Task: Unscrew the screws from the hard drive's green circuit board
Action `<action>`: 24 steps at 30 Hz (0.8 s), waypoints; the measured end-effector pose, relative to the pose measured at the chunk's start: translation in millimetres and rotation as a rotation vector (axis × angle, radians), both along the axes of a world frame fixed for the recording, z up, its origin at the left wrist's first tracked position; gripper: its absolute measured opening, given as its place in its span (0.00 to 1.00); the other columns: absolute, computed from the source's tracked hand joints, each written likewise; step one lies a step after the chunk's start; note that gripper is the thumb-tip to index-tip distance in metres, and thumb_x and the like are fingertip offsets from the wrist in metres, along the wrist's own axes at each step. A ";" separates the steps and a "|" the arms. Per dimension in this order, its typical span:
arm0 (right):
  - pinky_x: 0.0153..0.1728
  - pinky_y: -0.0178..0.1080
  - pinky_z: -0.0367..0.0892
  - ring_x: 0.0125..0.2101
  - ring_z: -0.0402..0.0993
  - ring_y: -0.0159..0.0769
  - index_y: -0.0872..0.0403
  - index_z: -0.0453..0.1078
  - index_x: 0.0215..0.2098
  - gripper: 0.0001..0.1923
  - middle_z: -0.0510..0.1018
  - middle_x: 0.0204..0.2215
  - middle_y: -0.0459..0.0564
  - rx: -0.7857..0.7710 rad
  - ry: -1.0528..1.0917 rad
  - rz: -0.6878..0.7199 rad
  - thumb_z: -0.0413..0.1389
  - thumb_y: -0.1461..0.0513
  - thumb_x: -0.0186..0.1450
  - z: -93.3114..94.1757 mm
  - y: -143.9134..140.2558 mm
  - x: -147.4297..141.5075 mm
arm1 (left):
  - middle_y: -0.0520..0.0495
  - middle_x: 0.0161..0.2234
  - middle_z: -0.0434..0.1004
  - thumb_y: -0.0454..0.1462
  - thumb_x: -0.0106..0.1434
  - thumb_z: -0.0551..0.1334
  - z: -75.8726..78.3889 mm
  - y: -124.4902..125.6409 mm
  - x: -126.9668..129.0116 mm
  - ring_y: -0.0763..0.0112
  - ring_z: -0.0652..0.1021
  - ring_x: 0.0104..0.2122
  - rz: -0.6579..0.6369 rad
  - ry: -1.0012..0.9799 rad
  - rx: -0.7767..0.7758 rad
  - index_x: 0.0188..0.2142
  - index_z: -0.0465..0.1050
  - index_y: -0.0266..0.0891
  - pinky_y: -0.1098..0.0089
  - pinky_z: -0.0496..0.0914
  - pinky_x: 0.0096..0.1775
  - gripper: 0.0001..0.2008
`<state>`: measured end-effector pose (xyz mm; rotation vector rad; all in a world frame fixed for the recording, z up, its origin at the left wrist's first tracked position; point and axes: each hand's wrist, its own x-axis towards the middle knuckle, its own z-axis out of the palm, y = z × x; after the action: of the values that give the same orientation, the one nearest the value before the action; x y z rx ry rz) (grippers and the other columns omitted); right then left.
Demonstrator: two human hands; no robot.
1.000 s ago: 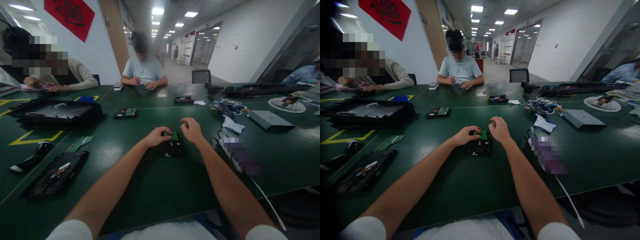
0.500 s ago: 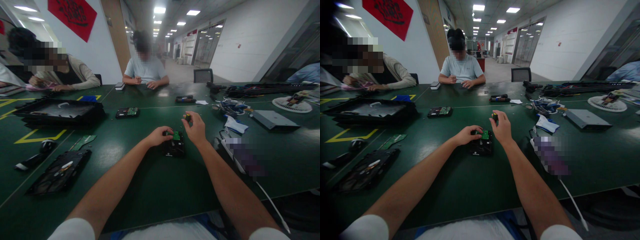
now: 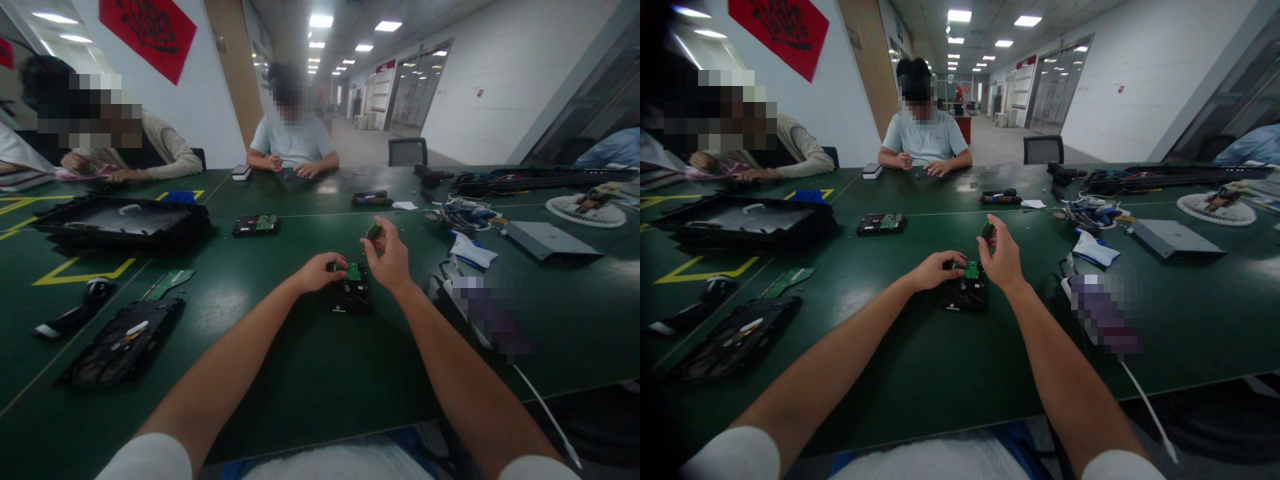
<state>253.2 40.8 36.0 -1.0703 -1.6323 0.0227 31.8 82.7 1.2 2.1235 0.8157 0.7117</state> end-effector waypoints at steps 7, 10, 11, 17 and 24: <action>0.46 0.48 0.80 0.39 0.82 0.42 0.48 0.58 0.67 0.30 0.78 0.53 0.56 -0.017 -0.019 -0.015 0.58 0.56 0.68 0.1 -1.1 1.3 | 0.45 0.55 0.77 0.41 0.61 0.69 1.4 -0.5 -0.2 0.59 0.76 0.55 0.008 0.017 0.007 0.46 0.79 0.43 0.56 0.65 0.61 0.13; 0.46 0.49 0.79 0.40 0.82 0.43 0.49 0.57 0.67 0.30 0.78 0.53 0.57 -0.035 -0.032 -0.016 0.57 0.56 0.69 1.2 -2.8 1.2 | 0.45 0.55 0.77 0.41 0.61 0.69 1.2 -0.1 -0.2 0.59 0.76 0.55 0.003 0.012 0.012 0.45 0.79 0.43 0.56 0.65 0.61 0.13; 0.46 0.50 0.79 0.40 0.81 0.43 0.48 0.57 0.67 0.30 0.78 0.53 0.57 -0.037 -0.036 -0.015 0.57 0.55 0.69 1.6 -3.2 1.0 | 0.45 0.55 0.77 0.41 0.61 0.69 1.3 -0.1 -0.2 0.59 0.76 0.55 0.002 0.012 0.012 0.45 0.79 0.43 0.56 0.65 0.61 0.13; 0.45 0.50 0.80 0.41 0.81 0.44 0.47 0.58 0.67 0.29 0.76 0.56 0.57 -0.025 -0.052 -0.012 0.57 0.55 0.69 2.9 -3.8 -0.3 | 0.45 0.55 0.77 0.41 0.62 0.69 1.6 -0.4 0.0 0.60 0.76 0.55 0.001 0.008 0.001 0.46 0.79 0.43 0.56 0.65 0.61 0.13; 0.47 0.51 0.79 0.44 0.81 0.45 0.48 0.56 0.67 0.28 0.77 0.53 0.57 -0.028 -0.049 0.034 0.55 0.57 0.70 2.1 -3.8 -1.3 | 0.45 0.55 0.77 0.41 0.62 0.69 0.2 -0.5 0.2 0.60 0.76 0.54 0.003 0.002 0.013 0.45 0.79 0.42 0.57 0.65 0.61 0.12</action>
<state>251.9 37.0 38.1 -1.0716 -1.6987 0.0429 32.1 82.3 1.4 2.1355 0.8174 0.7184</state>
